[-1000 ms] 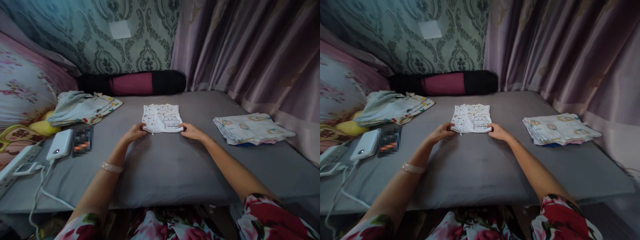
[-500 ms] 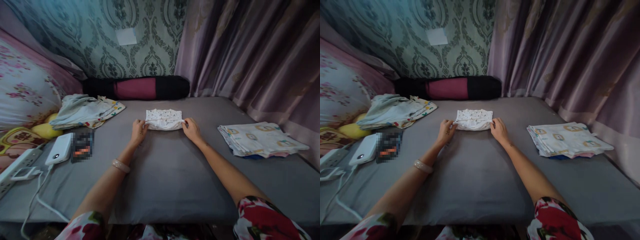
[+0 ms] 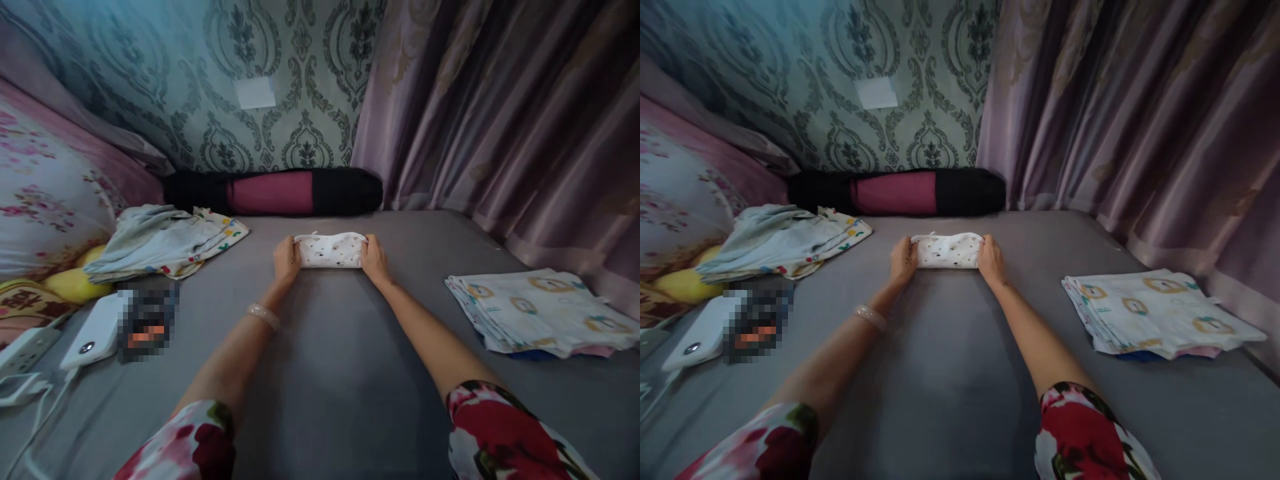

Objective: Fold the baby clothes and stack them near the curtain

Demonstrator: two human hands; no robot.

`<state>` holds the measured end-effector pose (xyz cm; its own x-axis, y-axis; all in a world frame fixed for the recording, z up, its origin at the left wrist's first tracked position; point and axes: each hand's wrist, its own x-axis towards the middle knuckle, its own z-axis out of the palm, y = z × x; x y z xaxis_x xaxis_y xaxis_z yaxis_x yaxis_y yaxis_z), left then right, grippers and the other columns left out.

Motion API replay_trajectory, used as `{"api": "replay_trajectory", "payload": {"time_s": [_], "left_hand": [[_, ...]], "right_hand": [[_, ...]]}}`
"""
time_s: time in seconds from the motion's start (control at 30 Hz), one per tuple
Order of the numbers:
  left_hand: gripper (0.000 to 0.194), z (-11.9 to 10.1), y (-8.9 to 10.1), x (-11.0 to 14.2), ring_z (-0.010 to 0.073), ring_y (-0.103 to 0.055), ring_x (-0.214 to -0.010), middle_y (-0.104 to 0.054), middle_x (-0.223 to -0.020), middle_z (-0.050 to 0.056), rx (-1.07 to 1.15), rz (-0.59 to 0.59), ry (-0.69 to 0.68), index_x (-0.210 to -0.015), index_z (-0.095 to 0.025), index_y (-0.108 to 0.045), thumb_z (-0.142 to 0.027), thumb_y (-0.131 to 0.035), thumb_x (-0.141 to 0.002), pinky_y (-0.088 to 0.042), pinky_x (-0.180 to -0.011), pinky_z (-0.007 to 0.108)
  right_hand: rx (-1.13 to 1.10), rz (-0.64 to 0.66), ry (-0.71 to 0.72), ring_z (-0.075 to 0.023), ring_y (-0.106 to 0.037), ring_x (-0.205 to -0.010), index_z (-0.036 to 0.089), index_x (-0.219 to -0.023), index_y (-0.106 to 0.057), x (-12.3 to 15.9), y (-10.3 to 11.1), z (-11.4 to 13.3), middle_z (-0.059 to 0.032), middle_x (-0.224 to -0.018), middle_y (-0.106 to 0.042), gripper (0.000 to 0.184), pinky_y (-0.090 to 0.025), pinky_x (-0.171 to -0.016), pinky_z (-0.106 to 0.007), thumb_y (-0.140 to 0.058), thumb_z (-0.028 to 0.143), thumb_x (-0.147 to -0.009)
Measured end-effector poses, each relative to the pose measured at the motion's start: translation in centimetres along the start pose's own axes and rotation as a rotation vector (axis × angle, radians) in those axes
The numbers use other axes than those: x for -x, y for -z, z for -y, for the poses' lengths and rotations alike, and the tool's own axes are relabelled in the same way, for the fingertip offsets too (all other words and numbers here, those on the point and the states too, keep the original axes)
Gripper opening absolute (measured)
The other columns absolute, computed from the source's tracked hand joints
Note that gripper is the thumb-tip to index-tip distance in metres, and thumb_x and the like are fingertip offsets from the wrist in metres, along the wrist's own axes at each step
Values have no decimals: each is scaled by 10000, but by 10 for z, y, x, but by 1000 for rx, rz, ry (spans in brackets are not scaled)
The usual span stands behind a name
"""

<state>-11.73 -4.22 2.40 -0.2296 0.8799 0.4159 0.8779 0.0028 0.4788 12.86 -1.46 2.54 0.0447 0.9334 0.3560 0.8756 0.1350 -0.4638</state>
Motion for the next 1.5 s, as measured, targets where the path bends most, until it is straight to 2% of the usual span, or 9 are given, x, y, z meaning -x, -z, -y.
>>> {"api": "replay_trajectory", "payload": {"time_s": [0.3,0.77,0.93,1.1,1.2,1.27,1.33,1.43,1.5], "left_hand": [[283,15,-32,-29,243,-615,-1020,-677,-1050,160,-41,104,90,-1033,-149,-630,-274,-390,-949,-447,-888,346],[354,6,-25,-40,265,-656,-1037,-705,-1065,176,-90,217,357,-1018,-144,-658,-379,-399,-959,-477,-816,316],[343,5,-24,-42,274,-654,-1047,-705,-1082,180,-88,234,363,-1035,-137,-655,-368,-415,-953,-478,-821,328],[319,13,-23,-48,259,-657,-1027,-706,-1058,170,-61,290,366,-1028,-138,-642,-367,-437,-945,-473,-818,323],[313,13,-20,-47,260,-626,-1068,-681,-1085,175,-78,230,295,-1089,-129,-612,-347,-440,-946,-457,-879,347],[322,6,-17,-40,271,-583,-1124,-649,-1139,180,-116,117,173,-1138,-129,-592,-333,-435,-945,-434,-934,377],[320,-7,-15,-30,269,-548,-1161,-634,-1184,155,-120,62,2,-1157,-161,-594,-329,-414,-952,-410,-970,394],[311,-28,-15,-14,243,-513,-1220,-635,-1248,92,-83,173,-226,-1155,-216,-612,-316,-388,-965,-362,-1035,412],[321,-36,-16,-8,231,-469,-1289,-626,-1294,65,-88,255,-297,-1177,-228,-608,-288,-370,-970,-306,-1093,433]], "right_hand": [[79,73,-102,-235,-602,-1044,140,-1151,-566,-29,-25,-12,-141,-1151,-633,269,-432,-848,-315,-385,232,-974],[118,126,-319,-273,-655,-1015,94,-1159,-573,-35,-23,0,-195,-1128,-646,297,-493,-827,-349,-430,231,-937],[136,108,-306,-283,-653,-1028,81,-1174,-583,-38,-27,0,-211,-1137,-643,317,-501,-819,-356,-430,229,-939],[87,215,-317,-280,-655,-1019,124,-1128,-644,-46,-20,-8,-180,-1104,-676,304,-487,-811,-348,-439,248,-941],[98,131,-236,-278,-619,-1065,113,-1159,-629,-41,-12,-5,-186,-1135,-656,331,-460,-855,-355,-401,237,-954],[131,20,-114,-291,-574,-1121,105,-1176,-614,-32,-9,6,-195,-1175,-630,364,-425,-918,-389,-339,227,-971],[139,10,68,-296,-540,-1155,120,-1163,-620,-20,-10,23,-185,-1193,-625,388,-382,-974,-418,-294,236,-986],[106,126,368,-269,-474,-1255,132,-1230,-590,-3,-18,49,-151,-1271,-610,395,-296,-1071,-420,-295,213,-980],[95,162,461,-257,-400,-1338,118,-1301,-548,4,-25,60,-134,-1362,-564,416,-212,-1132,-434,-307,201,-972]]}}
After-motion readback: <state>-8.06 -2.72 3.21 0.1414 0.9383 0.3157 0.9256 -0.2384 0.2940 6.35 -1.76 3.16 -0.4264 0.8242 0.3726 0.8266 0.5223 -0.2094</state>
